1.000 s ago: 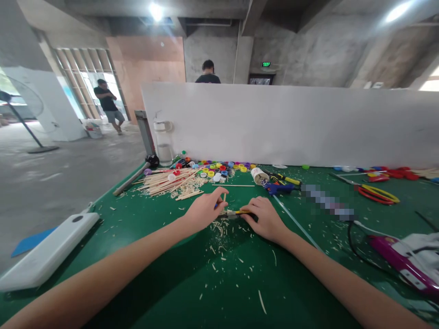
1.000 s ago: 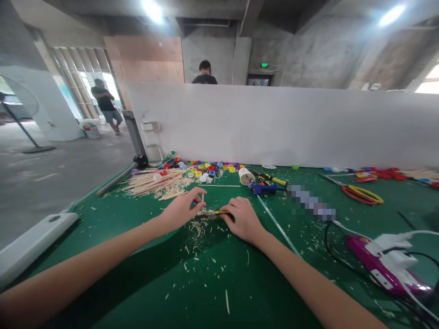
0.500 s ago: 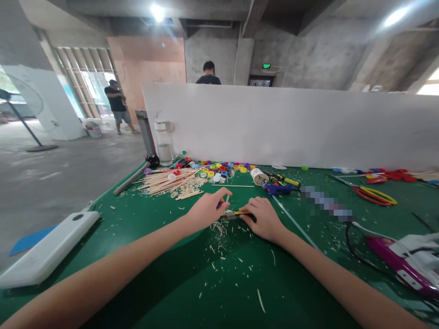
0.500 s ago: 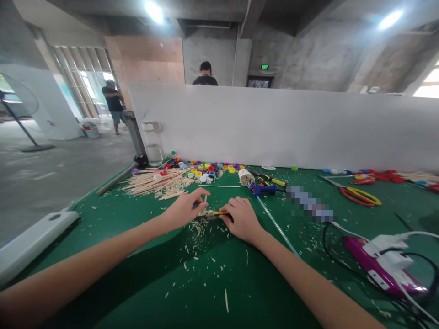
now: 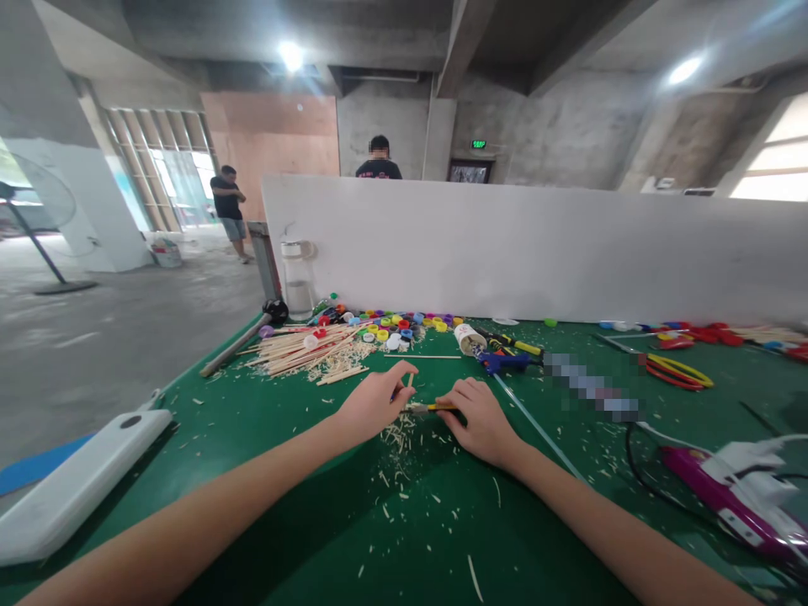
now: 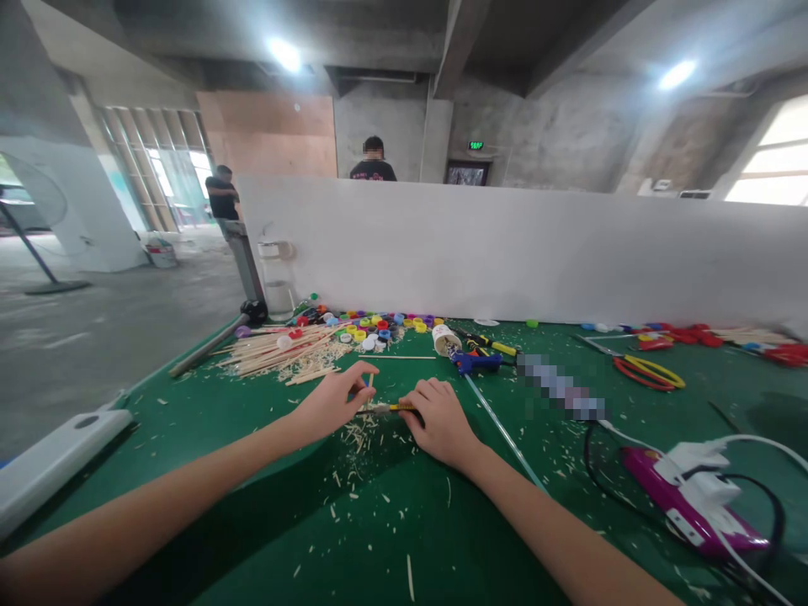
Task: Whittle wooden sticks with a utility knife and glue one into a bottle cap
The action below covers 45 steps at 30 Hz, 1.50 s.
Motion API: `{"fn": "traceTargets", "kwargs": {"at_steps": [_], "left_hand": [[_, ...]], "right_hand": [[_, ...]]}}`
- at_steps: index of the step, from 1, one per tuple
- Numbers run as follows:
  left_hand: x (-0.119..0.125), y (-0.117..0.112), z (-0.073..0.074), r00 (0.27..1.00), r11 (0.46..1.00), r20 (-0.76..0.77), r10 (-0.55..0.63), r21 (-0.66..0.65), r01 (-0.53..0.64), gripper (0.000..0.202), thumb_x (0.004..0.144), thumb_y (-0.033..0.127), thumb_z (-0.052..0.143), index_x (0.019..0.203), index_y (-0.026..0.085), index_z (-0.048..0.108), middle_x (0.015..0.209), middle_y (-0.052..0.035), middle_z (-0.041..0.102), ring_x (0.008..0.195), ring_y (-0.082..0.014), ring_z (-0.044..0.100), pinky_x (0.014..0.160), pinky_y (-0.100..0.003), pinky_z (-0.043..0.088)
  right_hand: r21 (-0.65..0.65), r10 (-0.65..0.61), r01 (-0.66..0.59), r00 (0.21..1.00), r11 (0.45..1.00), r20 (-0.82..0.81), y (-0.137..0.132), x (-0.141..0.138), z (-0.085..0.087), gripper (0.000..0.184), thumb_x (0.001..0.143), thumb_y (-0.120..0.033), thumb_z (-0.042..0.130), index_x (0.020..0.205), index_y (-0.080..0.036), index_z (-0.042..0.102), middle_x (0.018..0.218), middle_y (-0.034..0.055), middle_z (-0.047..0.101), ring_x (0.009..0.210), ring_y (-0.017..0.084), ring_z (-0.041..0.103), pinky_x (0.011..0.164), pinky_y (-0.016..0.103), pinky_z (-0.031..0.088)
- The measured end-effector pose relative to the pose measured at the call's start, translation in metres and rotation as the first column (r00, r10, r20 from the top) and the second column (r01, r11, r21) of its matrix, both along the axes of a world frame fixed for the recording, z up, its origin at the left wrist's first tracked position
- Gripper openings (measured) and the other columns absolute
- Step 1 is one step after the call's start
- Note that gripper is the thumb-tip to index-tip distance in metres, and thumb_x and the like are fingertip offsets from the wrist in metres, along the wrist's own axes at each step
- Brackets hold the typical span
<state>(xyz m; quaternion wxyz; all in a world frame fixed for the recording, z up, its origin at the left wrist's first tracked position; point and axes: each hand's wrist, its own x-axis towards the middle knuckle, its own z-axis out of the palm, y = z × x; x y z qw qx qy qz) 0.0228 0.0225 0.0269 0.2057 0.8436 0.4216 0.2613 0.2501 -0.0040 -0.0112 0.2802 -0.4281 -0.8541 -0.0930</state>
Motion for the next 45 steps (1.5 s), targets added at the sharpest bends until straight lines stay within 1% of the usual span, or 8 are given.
{"fn": "traceTargets", "kwargs": {"at_steps": [12, 21, 27, 31, 35, 39, 43, 45], "left_hand": [[-0.002, 0.006, -0.003, 0.999, 1.000, 0.044, 0.016, 0.002, -0.016, 0.033, 0.091, 0.035, 0.042, 0.122, 0.024, 0.047, 0.075, 0.0004, 0.066, 0.064, -0.0139, 0.055, 0.062, -0.025, 0.038], [-0.003, 0.004, -0.001, 0.998, 1.000, 0.062, 0.011, -0.007, -0.010, 0.032, 0.091, 0.034, 0.042, 0.121, 0.023, 0.048, 0.072, 0.0018, 0.066, 0.059, -0.0129, 0.054, 0.058, -0.024, 0.036], [0.002, -0.005, 0.002, 0.999, 0.998, -0.009, -0.040, 0.057, 0.041, 0.030, 0.091, 0.031, 0.042, 0.118, 0.024, 0.052, 0.072, 0.0019, 0.065, 0.059, -0.0119, 0.053, 0.057, -0.023, 0.033], [0.000, -0.004, 0.003, 1.000, 0.999, -0.003, -0.013, 0.041, 0.014, 0.032, 0.091, 0.033, 0.041, 0.120, 0.023, 0.050, 0.073, 0.0011, 0.065, 0.058, -0.0122, 0.052, 0.054, -0.024, 0.031], [-0.003, 0.002, 0.001, 0.999, 1.000, 0.029, 0.015, 0.019, -0.015, 0.031, 0.091, 0.033, 0.042, 0.119, 0.022, 0.049, 0.073, 0.0013, 0.065, 0.059, -0.0125, 0.053, 0.056, -0.024, 0.033], [-0.003, 0.000, 0.002, 0.999, 1.000, 0.043, -0.001, 0.025, 0.000, 0.030, 0.090, 0.033, 0.042, 0.118, 0.022, 0.050, 0.073, 0.0011, 0.065, 0.061, -0.0125, 0.054, 0.058, -0.023, 0.035], [-0.001, -0.005, 0.005, 0.999, 0.999, 0.004, -0.040, 0.028, 0.040, 0.031, 0.091, 0.033, 0.041, 0.118, 0.022, 0.051, 0.071, 0.0014, 0.064, 0.055, -0.0113, 0.051, 0.054, -0.023, 0.031], [-0.001, -0.005, 0.006, 1.000, 0.999, -0.001, -0.023, 0.033, 0.023, 0.030, 0.091, 0.032, 0.041, 0.118, 0.023, 0.051, 0.071, 0.0015, 0.064, 0.055, -0.0113, 0.050, 0.053, -0.023, 0.030]], "right_hand": [[-0.035, -0.033, 0.033, 0.999, 0.999, 0.001, 0.000, -0.001, 0.003, 0.008, 0.090, -0.023, 0.055, 0.092, -0.019, 0.061, 0.088, 0.0055, 0.059, 0.086, 0.021, 0.049, 0.075, 0.035, 0.034], [-0.085, -0.030, 0.035, 0.998, 0.996, 0.063, 0.006, -0.003, 0.012, 0.003, 0.087, -0.022, 0.058, 0.088, -0.021, 0.060, 0.085, 0.0019, 0.058, 0.083, 0.018, 0.048, 0.074, 0.033, 0.031], [-0.065, -0.010, 0.016, 0.996, 0.998, 0.087, 0.002, -0.005, 0.006, 0.005, 0.087, -0.024, 0.056, 0.088, -0.020, 0.059, 0.086, 0.0034, 0.059, 0.083, 0.019, 0.047, 0.074, 0.034, 0.030], [-0.038, -0.024, 0.026, 0.999, 0.999, 0.048, 0.000, -0.005, 0.003, 0.007, 0.089, -0.024, 0.055, 0.091, -0.020, 0.060, 0.088, 0.0049, 0.060, 0.085, 0.020, 0.049, 0.074, 0.034, 0.032], [-0.032, -0.036, 0.036, 0.999, 0.999, 0.014, 0.002, -0.006, 0.002, 0.008, 0.090, -0.024, 0.054, 0.093, -0.020, 0.060, 0.088, 0.0058, 0.061, 0.087, 0.020, 0.050, 0.076, 0.035, 0.033], [-0.051, -0.013, 0.015, 0.999, 0.999, 0.036, 0.004, -0.007, 0.003, 0.005, 0.088, -0.024, 0.057, 0.090, -0.021, 0.061, 0.086, 0.0042, 0.061, 0.084, 0.020, 0.050, 0.074, 0.035, 0.032], [-0.056, 0.008, -0.005, 0.999, 0.998, 0.052, 0.004, -0.008, 0.003, 0.005, 0.088, -0.025, 0.058, 0.088, -0.021, 0.060, 0.086, 0.0034, 0.062, 0.082, 0.019, 0.050, 0.073, 0.035, 0.031], [-0.049, -0.001, 0.003, 0.999, 0.999, 0.038, 0.003, -0.007, 0.002, 0.006, 0.088, -0.025, 0.058, 0.089, -0.020, 0.061, 0.086, 0.0034, 0.061, 0.083, 0.019, 0.050, 0.074, 0.034, 0.032]]}}
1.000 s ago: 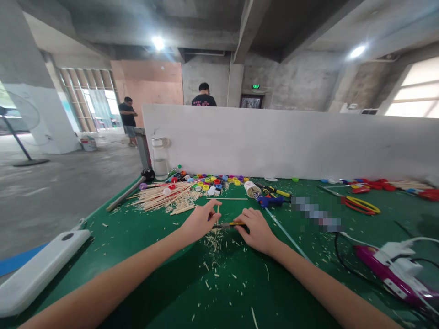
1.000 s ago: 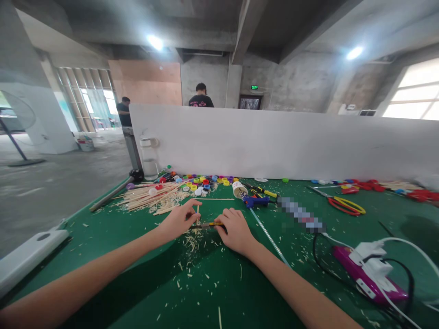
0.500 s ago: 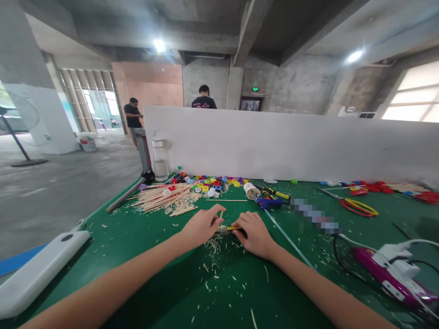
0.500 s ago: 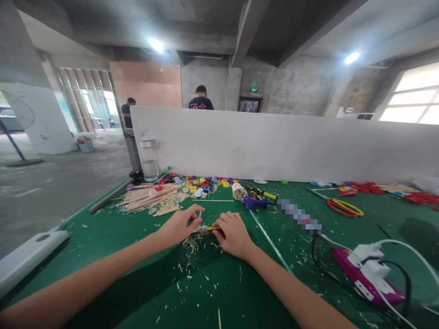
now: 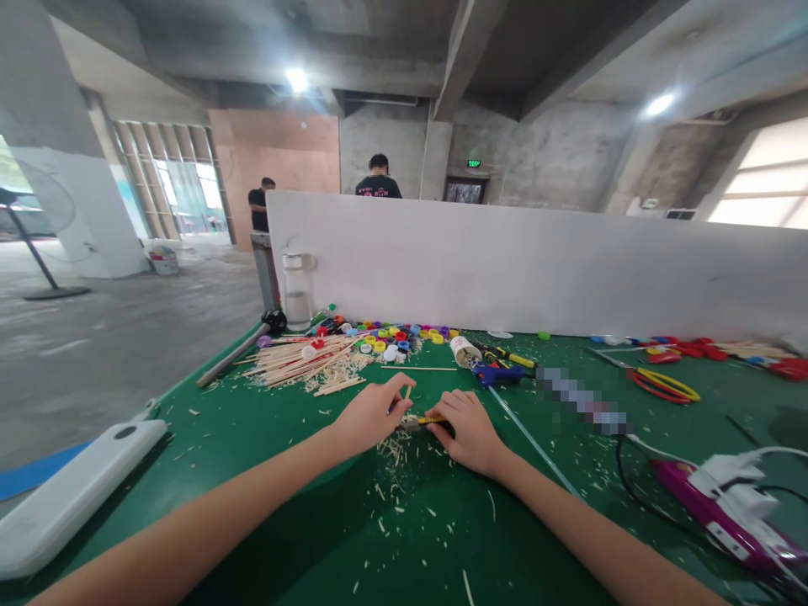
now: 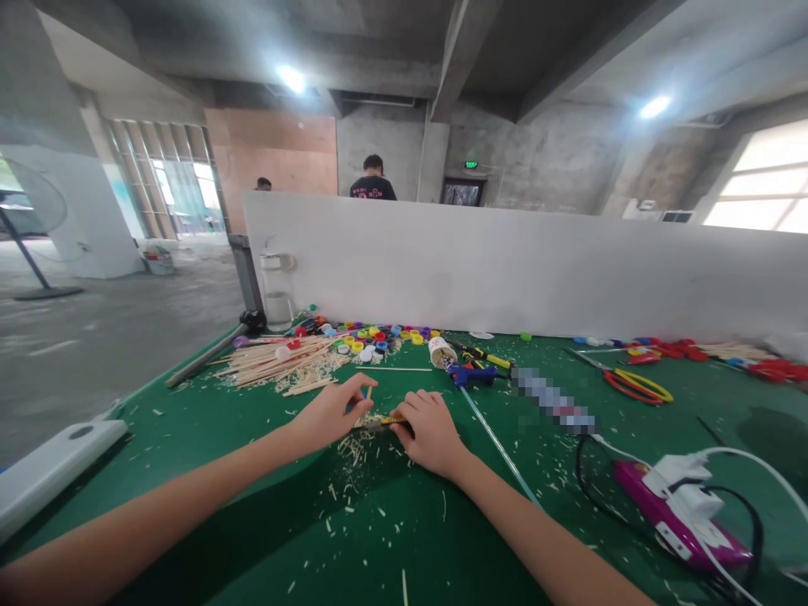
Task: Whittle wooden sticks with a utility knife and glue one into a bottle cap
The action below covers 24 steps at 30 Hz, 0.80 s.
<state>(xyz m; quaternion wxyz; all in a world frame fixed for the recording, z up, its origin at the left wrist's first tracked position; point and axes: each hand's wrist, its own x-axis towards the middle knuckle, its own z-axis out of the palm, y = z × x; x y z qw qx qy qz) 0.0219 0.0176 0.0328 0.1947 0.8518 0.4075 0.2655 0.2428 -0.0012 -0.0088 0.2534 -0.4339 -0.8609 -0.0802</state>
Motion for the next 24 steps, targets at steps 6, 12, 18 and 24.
{"fn": "traceTargets", "kwargs": {"at_steps": [6, 12, 18, 24], "left_hand": [[-0.003, 0.008, -0.006, 0.998, 0.999, 0.045, 0.033, -0.021, -0.032, 0.030, 0.091, 0.033, 0.042, 0.118, 0.022, 0.048, 0.073, 0.0008, 0.065, 0.059, -0.0127, 0.054, 0.055, -0.023, 0.034], [-0.003, 0.011, -0.010, 0.997, 0.999, 0.066, 0.036, -0.011, -0.035, 0.030, 0.090, 0.033, 0.044, 0.118, 0.023, 0.049, 0.074, 0.0006, 0.066, 0.062, -0.0128, 0.055, 0.059, -0.023, 0.037], [-0.005, 0.009, -0.008, 0.998, 1.000, 0.058, 0.021, -0.017, -0.021, 0.031, 0.090, 0.034, 0.042, 0.118, 0.023, 0.049, 0.075, 0.0009, 0.066, 0.062, -0.0129, 0.056, 0.059, -0.023, 0.036], [-0.002, 0.005, -0.005, 1.000, 1.000, 0.012, -0.022, 0.012, 0.022, 0.028, 0.091, 0.033, 0.043, 0.116, 0.024, 0.051, 0.072, 0.0023, 0.064, 0.059, -0.0110, 0.052, 0.057, -0.023, 0.032]], "right_hand": [[0.008, -0.047, 0.047, 0.998, 0.999, -0.043, 0.001, 0.000, 0.000, 0.008, 0.089, -0.024, 0.057, 0.093, -0.019, 0.063, 0.086, 0.0045, 0.061, 0.085, 0.019, 0.051, 0.075, 0.034, 0.033], [-0.044, -0.016, 0.016, 1.000, 0.999, 0.001, 0.005, -0.001, 0.004, 0.006, 0.087, -0.024, 0.059, 0.090, -0.022, 0.063, 0.085, 0.0022, 0.062, 0.083, 0.018, 0.051, 0.074, 0.034, 0.031], [-0.048, -0.014, 0.015, 1.000, 0.999, 0.021, 0.003, -0.002, 0.004, 0.006, 0.088, -0.024, 0.059, 0.090, -0.021, 0.063, 0.085, 0.0022, 0.062, 0.084, 0.018, 0.051, 0.076, 0.034, 0.030], [-0.068, 0.017, -0.014, 0.999, 0.998, 0.046, 0.007, 0.000, 0.006, 0.005, 0.087, -0.026, 0.060, 0.089, -0.022, 0.063, 0.084, 0.0001, 0.062, 0.083, 0.017, 0.051, 0.074, 0.033, 0.029]]}}
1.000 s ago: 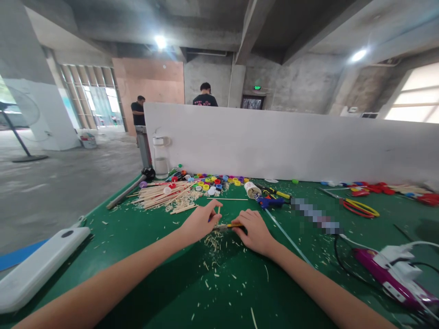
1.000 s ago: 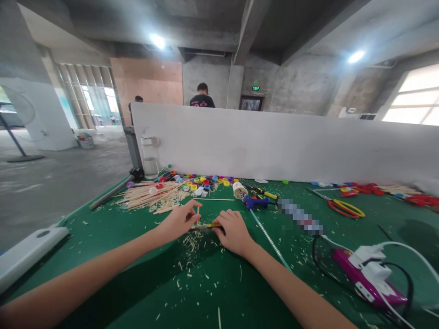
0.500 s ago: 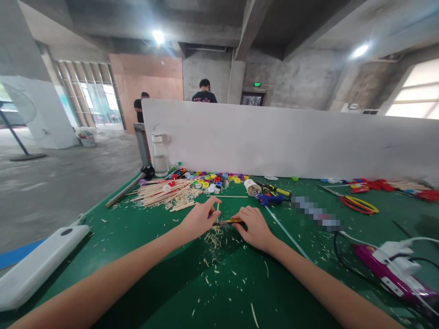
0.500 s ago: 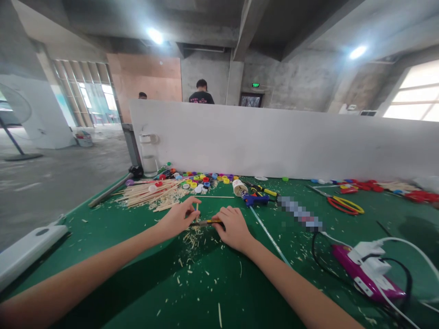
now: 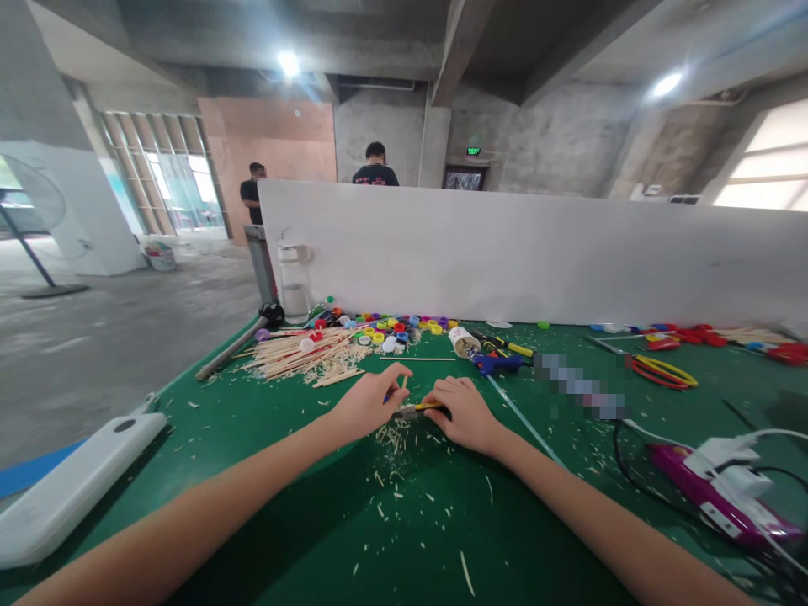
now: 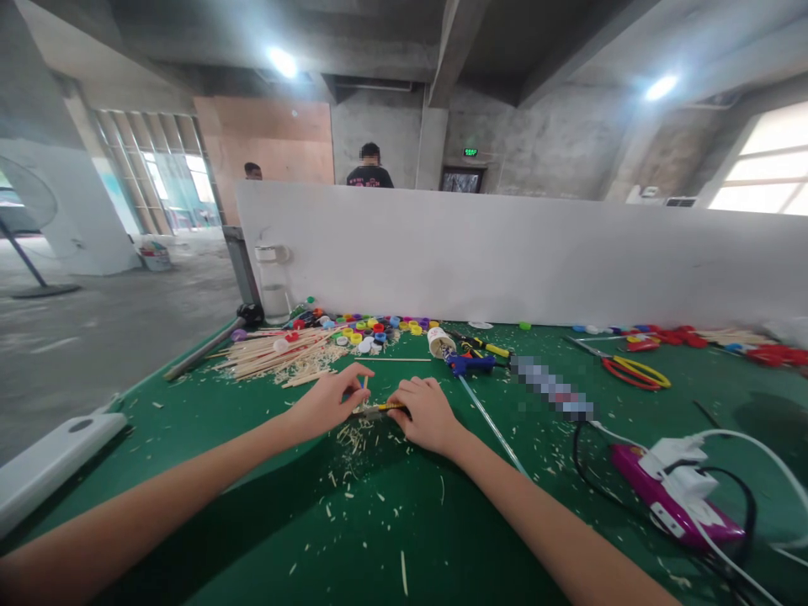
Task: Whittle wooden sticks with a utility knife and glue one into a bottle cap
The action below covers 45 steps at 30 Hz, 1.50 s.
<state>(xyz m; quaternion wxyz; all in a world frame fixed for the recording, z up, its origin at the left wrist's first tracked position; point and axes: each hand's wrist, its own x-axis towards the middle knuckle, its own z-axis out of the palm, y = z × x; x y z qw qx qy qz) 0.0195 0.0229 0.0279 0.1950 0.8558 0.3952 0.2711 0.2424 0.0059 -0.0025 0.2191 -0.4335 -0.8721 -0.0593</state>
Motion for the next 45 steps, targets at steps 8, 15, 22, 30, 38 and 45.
{"fn": "traceTargets", "kwargs": {"at_steps": [8, 15, 22, 30, 38, 45], "left_hand": [[0.001, 0.001, -0.002, 1.000, 1.000, -0.014, -0.002, 0.005, 0.003, 0.031, 0.091, 0.033, 0.041, 0.119, 0.023, 0.049, 0.074, 0.0012, 0.065, 0.059, -0.0119, 0.053, 0.056, -0.023, 0.033], [-0.003, 0.013, -0.012, 0.995, 0.998, 0.078, 0.061, -0.023, -0.059, 0.027, 0.091, 0.030, 0.045, 0.117, 0.022, 0.044, 0.073, 0.0028, 0.064, 0.061, -0.0121, 0.054, 0.059, -0.023, 0.035], [0.000, 0.002, -0.002, 1.000, 1.000, 0.020, -0.005, -0.011, 0.006, 0.026, 0.091, 0.030, 0.044, 0.115, 0.022, 0.048, 0.073, 0.0026, 0.064, 0.060, -0.0117, 0.054, 0.057, -0.022, 0.033], [-0.002, 0.006, 0.000, 0.999, 0.998, 0.049, 0.015, -0.063, -0.012, 0.026, 0.091, 0.030, 0.044, 0.115, 0.023, 0.047, 0.077, 0.0021, 0.068, 0.058, -0.0107, 0.053, 0.056, -0.022, 0.035], [-0.006, 0.015, -0.007, 0.997, 0.998, 0.070, 0.015, -0.070, -0.010, 0.032, 0.092, 0.032, 0.041, 0.122, 0.021, 0.045, 0.075, 0.0001, 0.070, 0.057, -0.0116, 0.053, 0.057, -0.023, 0.035], [-0.006, 0.010, -0.002, 0.998, 0.996, 0.055, 0.005, -0.091, 0.000, 0.032, 0.092, 0.032, 0.040, 0.122, 0.021, 0.045, 0.079, -0.0009, 0.072, 0.059, -0.0116, 0.056, 0.056, -0.023, 0.035]], "right_hand": [[0.052, 0.003, -0.001, 0.999, 0.999, -0.032, -0.004, -0.001, -0.004, 0.007, 0.088, -0.025, 0.059, 0.090, -0.020, 0.064, 0.083, 0.0016, 0.062, 0.082, 0.018, 0.050, 0.073, 0.034, 0.029], [0.092, -0.029, 0.039, 0.994, 0.995, -0.108, -0.004, -0.001, -0.007, 0.012, 0.092, -0.026, 0.055, 0.093, -0.018, 0.064, 0.085, 0.0045, 0.062, 0.083, 0.019, 0.049, 0.075, 0.034, 0.030], [0.053, 0.018, -0.016, 0.999, 0.998, -0.038, 0.000, 0.001, -0.005, 0.008, 0.088, -0.025, 0.059, 0.092, -0.021, 0.066, 0.082, 0.0020, 0.062, 0.081, 0.018, 0.049, 0.072, 0.033, 0.029], [0.081, -0.009, 0.015, 0.997, 0.997, -0.079, -0.004, -0.001, -0.008, 0.010, 0.090, -0.026, 0.057, 0.092, -0.020, 0.065, 0.083, 0.0031, 0.062, 0.082, 0.018, 0.050, 0.075, 0.033, 0.030], [0.047, -0.039, 0.044, 0.994, 0.998, -0.106, 0.001, 0.000, -0.004, 0.014, 0.091, -0.027, 0.055, 0.094, -0.020, 0.067, 0.084, 0.0041, 0.063, 0.081, 0.019, 0.049, 0.072, 0.033, 0.031], [0.001, -0.006, 0.006, 0.997, 1.000, -0.077, 0.006, 0.003, 0.000, 0.015, 0.092, -0.028, 0.054, 0.095, -0.021, 0.067, 0.084, 0.0031, 0.062, 0.082, 0.018, 0.048, 0.072, 0.032, 0.030]]}}
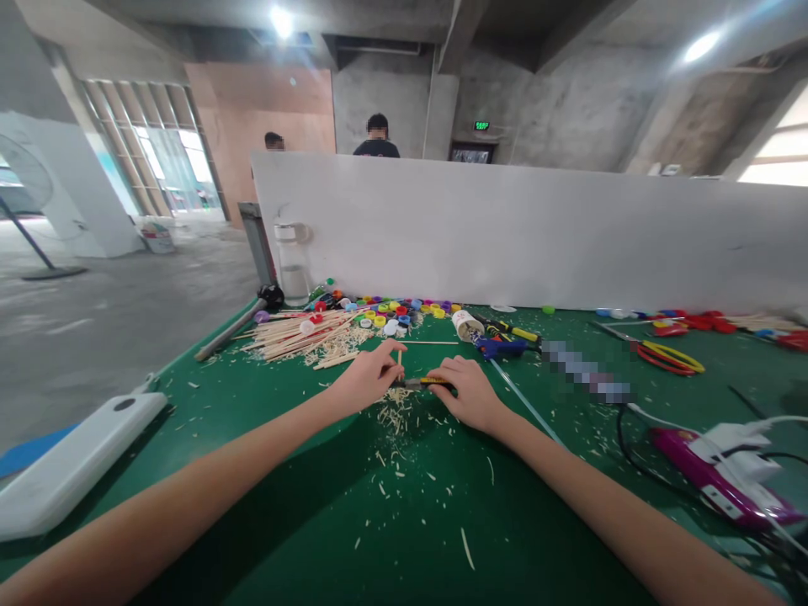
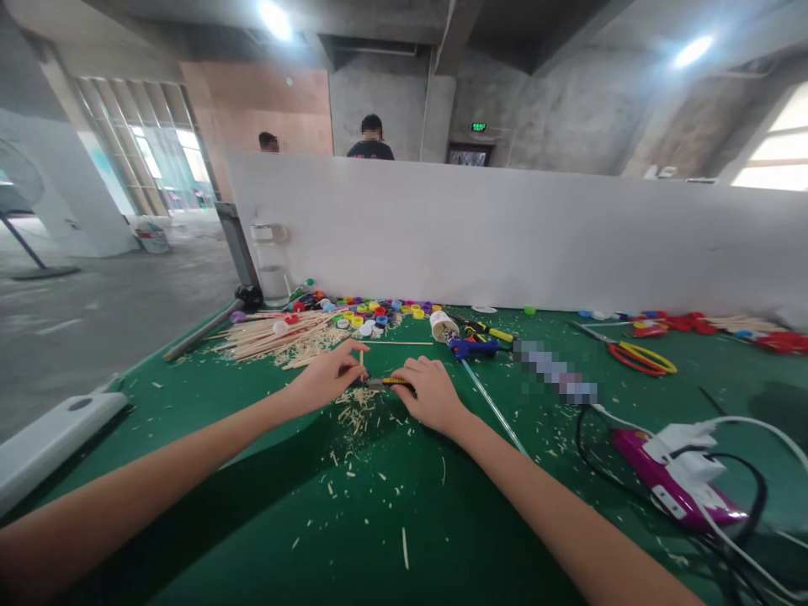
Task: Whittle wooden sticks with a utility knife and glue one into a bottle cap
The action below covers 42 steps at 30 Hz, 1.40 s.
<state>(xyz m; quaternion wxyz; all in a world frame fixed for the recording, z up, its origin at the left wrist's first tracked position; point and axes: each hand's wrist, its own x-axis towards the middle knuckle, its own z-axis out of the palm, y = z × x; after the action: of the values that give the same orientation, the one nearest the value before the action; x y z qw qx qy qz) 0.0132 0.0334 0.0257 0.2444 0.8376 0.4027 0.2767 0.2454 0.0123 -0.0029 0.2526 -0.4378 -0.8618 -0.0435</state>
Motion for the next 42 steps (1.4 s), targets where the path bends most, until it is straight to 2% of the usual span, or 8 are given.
{"fn": "traceTargets", "kwargs": {"at_steps": [8, 15, 27, 31, 36, 42], "left_hand": [[0.0010, -0.0019, -0.0005, 1.000, 1.000, -0.006, -0.028, -0.004, 0.028, 0.034, 0.092, 0.029, 0.037, 0.124, 0.022, 0.045, 0.085, -0.0011, 0.073, 0.062, -0.0109, 0.058, 0.059, -0.022, 0.038], [0.0020, -0.0022, -0.0014, 0.999, 0.999, 0.009, -0.045, 0.006, 0.045, 0.033, 0.091, 0.029, 0.035, 0.122, 0.023, 0.046, 0.084, -0.0010, 0.073, 0.057, -0.0101, 0.055, 0.060, -0.023, 0.038], [0.0061, -0.0065, 0.0000, 0.998, 0.998, -0.002, -0.057, 0.016, 0.057, 0.031, 0.092, 0.025, 0.035, 0.121, 0.024, 0.046, 0.085, 0.0005, 0.073, 0.059, -0.0094, 0.057, 0.062, -0.023, 0.040], [0.0075, -0.0082, -0.0005, 0.995, 0.995, 0.009, -0.101, 0.002, 0.101, 0.031, 0.092, 0.026, 0.034, 0.121, 0.023, 0.046, 0.087, -0.0013, 0.073, 0.061, -0.0097, 0.057, 0.062, -0.024, 0.040], [0.0047, -0.0071, -0.0009, 0.997, 0.998, 0.028, -0.067, -0.017, 0.067, 0.031, 0.092, 0.027, 0.035, 0.120, 0.023, 0.045, 0.087, -0.0019, 0.073, 0.059, -0.0098, 0.055, 0.061, -0.024, 0.040], [-0.0014, -0.0023, -0.0019, 0.999, 0.998, 0.038, -0.014, -0.054, 0.016, 0.030, 0.090, 0.032, 0.036, 0.118, 0.023, 0.044, 0.086, -0.0017, 0.074, 0.055, -0.0104, 0.054, 0.055, -0.023, 0.039]], "right_hand": [[-0.023, 0.045, -0.044, 0.998, 0.999, 0.041, 0.0017, 0.0025, 0.0015, 0.016, 0.092, -0.026, 0.054, 0.098, -0.021, 0.067, 0.087, 0.0050, 0.063, 0.080, 0.019, 0.047, 0.068, 0.031, 0.031], [-0.019, 0.059, -0.058, 0.995, 0.998, 0.077, 0.0002, 0.0018, 0.0035, 0.018, 0.093, -0.029, 0.052, 0.099, -0.020, 0.067, 0.088, 0.0058, 0.062, 0.080, 0.019, 0.046, 0.070, 0.032, 0.033], [-0.004, 0.087, -0.088, 0.974, 0.996, 0.208, 0.0016, 0.0004, 0.0011, 0.020, 0.094, -0.032, 0.052, 0.100, -0.020, 0.067, 0.085, 0.0049, 0.061, 0.079, 0.018, 0.045, 0.069, 0.032, 0.030], [-0.004, 0.095, -0.097, 0.965, 0.995, 0.243, 0.0008, -0.0003, -0.0002, 0.017, 0.093, -0.031, 0.054, 0.098, -0.022, 0.067, 0.085, 0.0037, 0.061, 0.078, 0.018, 0.044, 0.066, 0.032, 0.027], [0.007, 0.082, -0.086, 0.971, 0.996, 0.223, -0.0004, -0.0006, -0.0017, 0.018, 0.092, -0.034, 0.055, 0.097, -0.024, 0.068, 0.082, 0.0028, 0.061, 0.078, 0.018, 0.045, 0.067, 0.032, 0.028], [0.048, 0.022, -0.027, 0.994, 0.998, 0.110, -0.0073, 0.0005, -0.0057, 0.024, 0.096, -0.034, 0.048, 0.104, -0.023, 0.068, 0.089, 0.0048, 0.064, 0.082, 0.018, 0.048, 0.071, 0.032, 0.032]]}}
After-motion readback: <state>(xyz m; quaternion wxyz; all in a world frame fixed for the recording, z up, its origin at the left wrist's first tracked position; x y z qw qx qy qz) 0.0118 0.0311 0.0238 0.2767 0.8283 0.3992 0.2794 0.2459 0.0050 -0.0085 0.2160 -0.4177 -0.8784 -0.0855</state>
